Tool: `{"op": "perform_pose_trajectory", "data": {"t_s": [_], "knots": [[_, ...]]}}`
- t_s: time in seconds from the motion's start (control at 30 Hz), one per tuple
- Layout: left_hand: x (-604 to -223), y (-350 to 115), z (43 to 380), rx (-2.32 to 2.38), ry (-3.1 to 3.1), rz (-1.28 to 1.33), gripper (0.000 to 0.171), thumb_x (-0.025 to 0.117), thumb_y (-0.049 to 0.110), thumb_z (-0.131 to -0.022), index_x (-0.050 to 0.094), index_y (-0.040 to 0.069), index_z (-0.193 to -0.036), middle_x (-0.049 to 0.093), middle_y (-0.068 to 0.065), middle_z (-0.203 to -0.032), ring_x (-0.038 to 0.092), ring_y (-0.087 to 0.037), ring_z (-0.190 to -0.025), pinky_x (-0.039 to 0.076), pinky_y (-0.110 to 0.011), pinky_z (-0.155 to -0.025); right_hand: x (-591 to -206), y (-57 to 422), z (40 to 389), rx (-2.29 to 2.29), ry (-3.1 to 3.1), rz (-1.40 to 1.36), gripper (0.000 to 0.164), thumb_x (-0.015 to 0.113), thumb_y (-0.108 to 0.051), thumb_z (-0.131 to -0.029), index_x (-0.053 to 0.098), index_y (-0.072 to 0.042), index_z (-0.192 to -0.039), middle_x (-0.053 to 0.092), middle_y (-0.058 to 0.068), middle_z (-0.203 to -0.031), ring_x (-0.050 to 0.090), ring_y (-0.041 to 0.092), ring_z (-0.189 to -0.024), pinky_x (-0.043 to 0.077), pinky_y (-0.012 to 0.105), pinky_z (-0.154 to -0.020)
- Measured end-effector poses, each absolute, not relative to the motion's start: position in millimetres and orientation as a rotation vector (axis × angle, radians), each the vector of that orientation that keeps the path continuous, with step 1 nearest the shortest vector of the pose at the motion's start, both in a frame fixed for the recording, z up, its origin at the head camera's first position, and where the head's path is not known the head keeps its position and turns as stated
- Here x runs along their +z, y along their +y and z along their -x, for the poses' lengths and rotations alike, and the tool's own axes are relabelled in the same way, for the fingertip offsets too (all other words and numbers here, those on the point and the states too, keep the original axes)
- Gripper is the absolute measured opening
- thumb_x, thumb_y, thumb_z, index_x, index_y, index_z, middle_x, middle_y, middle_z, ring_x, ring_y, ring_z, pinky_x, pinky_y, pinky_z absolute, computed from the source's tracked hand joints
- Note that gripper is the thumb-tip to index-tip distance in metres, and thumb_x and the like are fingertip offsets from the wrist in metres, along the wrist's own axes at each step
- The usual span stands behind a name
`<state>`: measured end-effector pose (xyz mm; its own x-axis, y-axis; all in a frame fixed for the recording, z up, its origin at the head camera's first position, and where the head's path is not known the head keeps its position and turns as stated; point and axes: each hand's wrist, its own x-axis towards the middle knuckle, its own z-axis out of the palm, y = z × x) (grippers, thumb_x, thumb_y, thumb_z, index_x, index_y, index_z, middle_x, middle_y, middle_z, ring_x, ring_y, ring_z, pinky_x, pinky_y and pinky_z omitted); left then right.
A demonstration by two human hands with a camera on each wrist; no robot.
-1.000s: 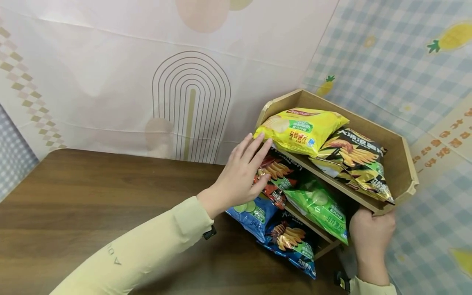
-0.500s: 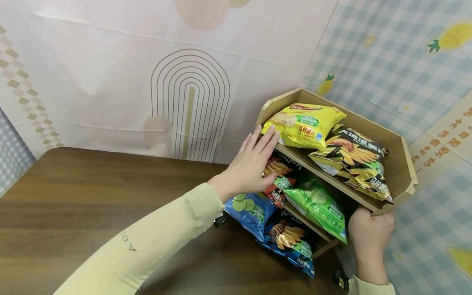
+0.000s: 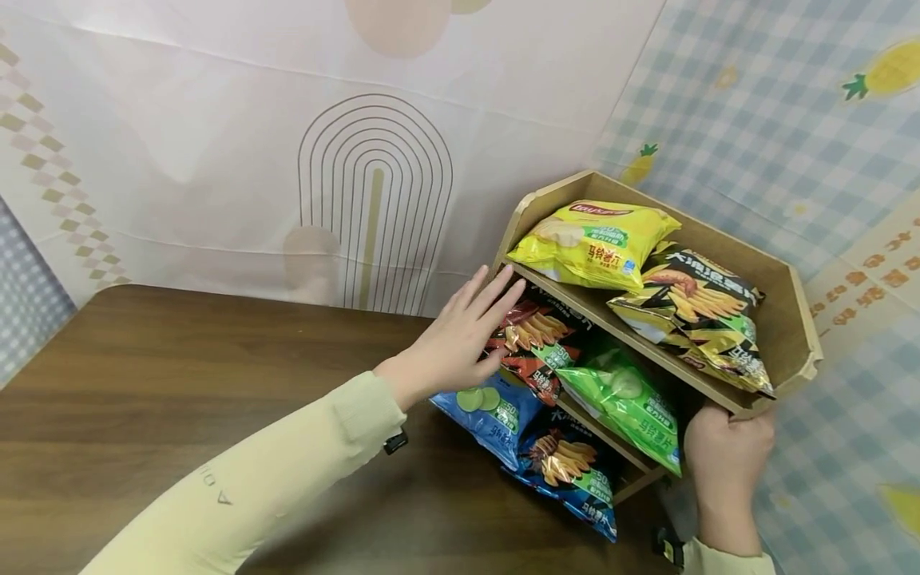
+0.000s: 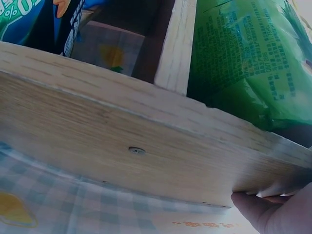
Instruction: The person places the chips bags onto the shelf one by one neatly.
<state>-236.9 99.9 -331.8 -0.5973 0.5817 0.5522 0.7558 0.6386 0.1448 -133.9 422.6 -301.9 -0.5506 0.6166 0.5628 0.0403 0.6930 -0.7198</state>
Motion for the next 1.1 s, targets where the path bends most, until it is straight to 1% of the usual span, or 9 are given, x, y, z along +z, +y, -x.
{"op": "perform_pose_trajectory", "data": {"t_s": [0.1,0.27,0.37,0.47,0.6,0.73,0.8,0.9,1.1], "knots": [[-350.8,79.0,232.0,-0.503,-2.410,1.044,0.093,0.058,0.033,-0.092,-0.010,0.021,-0.155,-0.014,-0.003,-0.161,-0.017,-0.028,-0.144,0.007,-0.047,-0.116,-302.2,422.0,134.8,0.845,-2.029,0.489,0.058,0.035,-0.004,-0.089,0.042,-0.020,-0.144,0.053,0.008,-0.138,0.046,0.009,-0.121,0.035,0.020,-0.098],[-385.5,36.2,216.6,-0.511,-2.430,1.044,0.090,0.063,0.029,-0.088,0.006,0.015,-0.156,0.004,-0.008,-0.162,-0.001,-0.033,-0.146,0.009,-0.050,-0.115,-302.7,420.1,136.0,0.859,-2.008,0.467,0.059,0.035,-0.002,-0.087,0.047,-0.021,-0.141,0.058,0.003,-0.130,0.050,0.003,-0.112,0.037,0.019,-0.088],[-407.8,12.3,209.6,-0.524,-2.432,1.029,0.084,0.064,0.025,-0.087,0.016,0.012,-0.155,0.014,-0.009,-0.160,0.010,-0.035,-0.145,0.012,-0.049,-0.115,-301.4,421.4,136.2,0.848,-2.003,0.469,0.059,0.034,-0.001,-0.086,0.048,-0.020,-0.140,0.059,0.003,-0.129,0.050,0.002,-0.110,0.037,0.018,-0.087],[-427.4,-7.7,203.5,-0.562,-2.465,0.978,0.081,0.064,0.023,-0.087,0.021,0.011,-0.154,0.019,-0.010,-0.159,0.015,-0.035,-0.144,0.014,-0.050,-0.114,-299.3,423.5,135.7,0.847,-2.026,0.494,0.057,0.035,-0.003,-0.088,0.046,-0.021,-0.141,0.057,0.002,-0.131,0.048,0.001,-0.112,0.036,0.018,-0.090],[-445.7,-28.7,193.9,-0.636,-2.534,0.904,0.080,0.063,0.022,-0.088,0.021,0.012,-0.155,0.020,-0.010,-0.158,0.017,-0.035,-0.144,0.018,-0.055,-0.113,-300.5,425.2,131.8,0.883,-2.065,0.523,0.048,0.040,-0.013,-0.096,0.046,-0.026,-0.142,0.054,-0.002,-0.134,0.046,0.003,-0.112,0.033,0.018,-0.092],[-456.6,-45.0,186.3,-0.692,-2.570,0.870,0.078,0.063,0.020,-0.088,0.023,0.012,-0.154,0.021,-0.009,-0.158,0.018,-0.034,-0.143,0.021,-0.056,-0.111,-306.5,425.1,124.8,0.896,-2.088,0.562,0.044,0.043,-0.021,-0.098,0.043,-0.025,-0.142,0.050,0.004,-0.135,0.043,0.007,-0.115,0.030,0.020,-0.096],[-460.2,-52.4,183.9,-0.698,-2.584,0.853,0.077,0.063,0.020,-0.088,0.023,0.012,-0.154,0.021,-0.009,-0.158,0.018,-0.034,-0.143,0.021,-0.056,-0.111,-310.1,423.9,121.4,0.919,-2.086,0.567,0.045,0.043,-0.020,-0.098,0.041,-0.022,-0.142,0.049,0.008,-0.134,0.042,0.009,-0.118,0.029,0.021,-0.099],[-464.2,-63.3,180.7,-0.682,-2.607,0.817,0.078,0.063,0.020,-0.089,0.022,0.013,-0.154,0.021,-0.008,-0.158,0.018,-0.033,-0.144,0.019,-0.055,-0.112,-315.8,420.1,116.6,0.969,-2.074,0.539,0.046,0.044,-0.018,-0.097,0.038,-0.021,-0.143,0.047,0.010,-0.135,0.041,0.010,-0.122,0.027,0.021,-0.103],[-470.1,-83.5,173.8,-0.634,-2.645,0.731,0.083,0.063,0.026,-0.088,0.015,0.018,-0.156,0.022,-0.008,-0.158,0.018,-0.033,-0.144,0.017,-0.056,-0.112,-326.3,409.1,103.2,0.981,-2.059,0.489,0.050,0.042,-0.017,-0.098,0.034,-0.029,-0.146,0.045,0.012,-0.142,0.039,0.014,-0.126,0.024,0.022,-0.105]]}}
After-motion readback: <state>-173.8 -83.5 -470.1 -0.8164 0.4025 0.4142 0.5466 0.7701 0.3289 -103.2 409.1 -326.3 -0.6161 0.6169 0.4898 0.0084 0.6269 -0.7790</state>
